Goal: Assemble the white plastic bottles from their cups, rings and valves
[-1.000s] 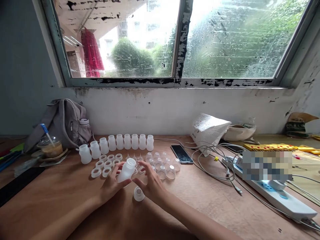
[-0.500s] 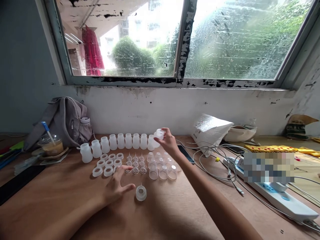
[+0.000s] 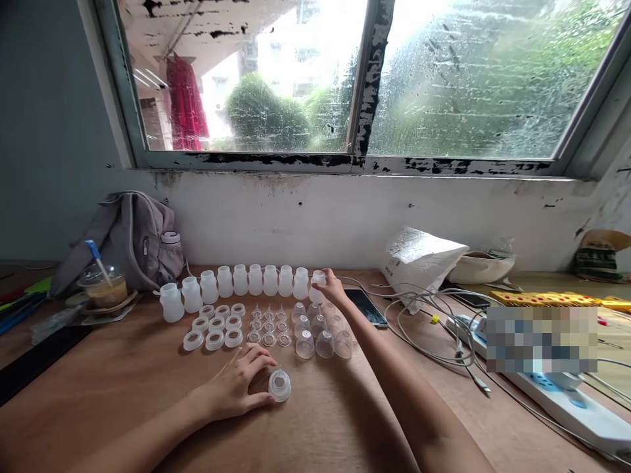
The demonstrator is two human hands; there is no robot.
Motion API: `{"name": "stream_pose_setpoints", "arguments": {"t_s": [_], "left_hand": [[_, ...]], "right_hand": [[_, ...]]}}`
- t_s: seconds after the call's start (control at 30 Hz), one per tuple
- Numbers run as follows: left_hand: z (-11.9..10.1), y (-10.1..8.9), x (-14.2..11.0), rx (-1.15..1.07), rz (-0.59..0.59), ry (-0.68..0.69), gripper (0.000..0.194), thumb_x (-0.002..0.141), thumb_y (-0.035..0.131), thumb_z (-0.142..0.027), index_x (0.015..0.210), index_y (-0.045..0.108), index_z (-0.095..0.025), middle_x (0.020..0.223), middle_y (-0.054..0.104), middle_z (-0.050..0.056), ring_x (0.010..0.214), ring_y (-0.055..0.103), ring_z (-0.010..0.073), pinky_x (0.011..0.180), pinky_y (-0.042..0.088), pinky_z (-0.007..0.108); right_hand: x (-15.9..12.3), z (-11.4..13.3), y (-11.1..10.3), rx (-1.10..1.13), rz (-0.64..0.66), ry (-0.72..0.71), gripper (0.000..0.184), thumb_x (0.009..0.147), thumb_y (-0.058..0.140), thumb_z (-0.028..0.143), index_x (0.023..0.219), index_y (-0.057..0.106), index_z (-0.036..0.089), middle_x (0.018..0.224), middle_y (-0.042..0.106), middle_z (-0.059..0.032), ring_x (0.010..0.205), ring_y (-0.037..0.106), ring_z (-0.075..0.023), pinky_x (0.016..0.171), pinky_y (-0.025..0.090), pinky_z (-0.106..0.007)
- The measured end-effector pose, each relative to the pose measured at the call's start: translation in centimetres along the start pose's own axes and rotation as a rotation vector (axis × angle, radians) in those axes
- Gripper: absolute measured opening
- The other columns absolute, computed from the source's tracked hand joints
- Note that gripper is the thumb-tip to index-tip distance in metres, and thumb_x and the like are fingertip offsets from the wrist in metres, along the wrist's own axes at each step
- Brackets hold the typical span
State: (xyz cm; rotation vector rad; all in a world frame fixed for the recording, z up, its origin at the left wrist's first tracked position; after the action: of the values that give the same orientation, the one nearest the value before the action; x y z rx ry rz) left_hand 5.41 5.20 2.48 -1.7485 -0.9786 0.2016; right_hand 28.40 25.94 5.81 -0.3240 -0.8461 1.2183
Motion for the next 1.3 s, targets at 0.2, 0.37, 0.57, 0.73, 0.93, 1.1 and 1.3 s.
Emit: {"name": "stream_pose_setpoints", "arguments": {"t_s": [0.2,0.37,0.57,0.73,0.93,1.1,1.3], "left_hand": [[-0.3,0.3,0.0,0.011,-0.005,-0.003,0.044,0.073,0.057,-0.046,0.109,0.05,-0.022,0.107,0.051,0.006,0.106,0.041,0.0235,0.093,0.034,0.039],[-0.9,0.2,0.0,0.029,-0.007,0.023,0.044,0.072,0.058,-0.046,0.108,0.05,-0.021,0.106,0.052,0.006,0.105,0.041,0.0238,0.093,0.033,0.039],[-1.1,0.3,0.1,0.071,-0.017,0.053,0.036,0.074,0.056,-0.043,0.102,0.051,-0.021,0.103,0.053,0.006,0.102,0.043,0.0228,0.09,0.034,0.037],[-1.3,0.3,0.1,0.098,-0.032,0.076,0.036,0.071,0.058,-0.045,0.096,0.051,-0.02,0.098,0.054,0.006,0.097,0.046,0.0227,0.087,0.036,0.036],[-1.6,0.2,0.2,0.115,-0.049,0.095,0.032,0.071,0.057,-0.046,0.085,0.051,-0.018,0.087,0.056,0.005,0.086,0.048,0.0204,0.081,0.038,0.034],[-1.6,0.1,0.2,0.126,-0.05,0.095,0.033,0.071,0.057,-0.045,0.087,0.051,-0.017,0.088,0.056,0.005,0.084,0.049,0.0204,0.079,0.039,0.034],[-1.3,-0.1,0.3,0.121,-0.052,0.115,0.028,0.069,0.059,-0.042,0.079,0.049,-0.017,0.083,0.055,0.004,0.081,0.048,0.0186,0.077,0.04,0.032]], "right_hand": [[-1.9,3.8,-2.4,0.003,-0.219,-0.176,0.041,0.072,0.055,0.039,0.103,0.047,0.014,0.101,0.055,-0.0142,0.09,0.054,-0.0245,0.072,0.043,-0.035],[-12.1,11.5,-0.9,0.008,0.008,-0.553,0.02,0.087,0.037,0.032,0.089,0.049,0.017,0.071,0.057,-0.0034,0.058,0.053,-0.0128,0.054,0.04,-0.024],[-22.0,12.8,3.7,-0.201,0.334,-0.608,0.018,0.083,0.045,0.034,0.09,0.047,0.018,0.07,0.06,-0.0018,0.056,0.054,-0.0139,0.048,0.032,-0.022],[-22.4,11.9,5.1,-0.101,0.406,-0.601,0.014,0.088,0.036,0.03,0.082,0.044,0.019,0.075,0.058,-0.002,0.061,0.053,-0.0129,0.053,0.036,-0.022],[-22.9,12.1,5.6,0.001,0.483,-0.629,0.013,0.089,0.032,0.027,0.081,0.041,0.02,0.073,0.056,-0.001,0.06,0.051,-0.0117,0.055,0.037,-0.021],[-23.0,12.5,5.5,0.053,0.485,-0.663,0.013,0.09,0.029,0.024,0.083,0.039,0.02,0.074,0.055,-0.0017,0.06,0.049,-0.0117,0.055,0.037,-0.021],[-23.1,12.3,5.6,0.077,0.472,-0.657,0.014,0.09,0.028,0.02,0.083,0.041,0.019,0.073,0.054,-0.0022,0.06,0.049,-0.012,0.056,0.039,-0.022]]}}
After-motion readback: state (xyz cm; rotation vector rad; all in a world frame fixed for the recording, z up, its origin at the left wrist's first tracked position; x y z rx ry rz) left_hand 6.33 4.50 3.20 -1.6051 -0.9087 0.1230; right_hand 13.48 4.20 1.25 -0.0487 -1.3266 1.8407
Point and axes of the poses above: each hand's wrist, its own x-axis towards the middle knuckle, its own y-axis out of the palm, z = x × y, the point moved 8 cm from there along x, towards the middle knuckle
